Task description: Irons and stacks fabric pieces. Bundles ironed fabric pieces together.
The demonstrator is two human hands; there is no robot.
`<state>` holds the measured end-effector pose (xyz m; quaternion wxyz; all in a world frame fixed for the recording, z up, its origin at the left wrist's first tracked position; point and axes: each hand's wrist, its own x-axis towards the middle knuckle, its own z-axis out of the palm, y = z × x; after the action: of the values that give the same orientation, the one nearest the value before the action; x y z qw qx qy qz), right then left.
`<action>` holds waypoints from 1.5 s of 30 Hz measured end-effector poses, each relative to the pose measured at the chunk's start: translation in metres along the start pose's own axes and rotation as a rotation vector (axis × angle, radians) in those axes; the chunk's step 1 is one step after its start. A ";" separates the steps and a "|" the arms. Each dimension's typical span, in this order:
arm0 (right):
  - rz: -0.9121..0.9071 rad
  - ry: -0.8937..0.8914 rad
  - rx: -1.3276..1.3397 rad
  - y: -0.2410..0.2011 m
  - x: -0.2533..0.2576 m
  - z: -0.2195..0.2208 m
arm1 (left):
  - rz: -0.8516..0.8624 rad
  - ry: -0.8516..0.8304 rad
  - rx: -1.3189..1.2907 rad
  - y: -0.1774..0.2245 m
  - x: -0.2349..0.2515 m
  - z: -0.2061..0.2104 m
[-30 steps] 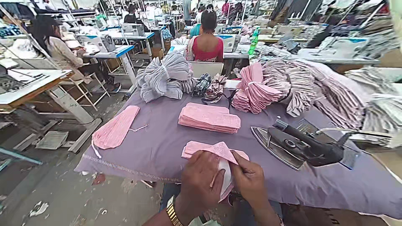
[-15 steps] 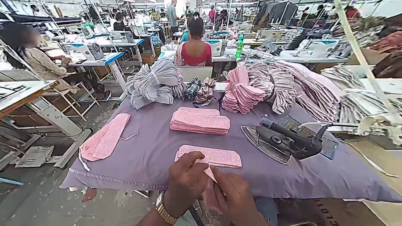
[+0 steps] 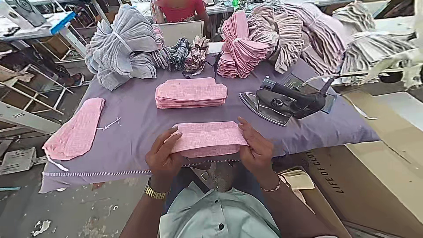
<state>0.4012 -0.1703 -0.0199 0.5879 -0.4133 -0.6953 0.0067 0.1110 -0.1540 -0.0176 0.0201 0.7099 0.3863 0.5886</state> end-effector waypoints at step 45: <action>0.302 -0.357 0.139 0.076 0.030 0.010 | -0.196 -0.537 -0.020 -0.047 0.053 0.030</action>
<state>0.4373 -0.0980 -0.0362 0.4751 -0.4635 -0.7163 0.2153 0.1120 -0.0779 -0.0055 0.1856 0.7993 0.4283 0.3785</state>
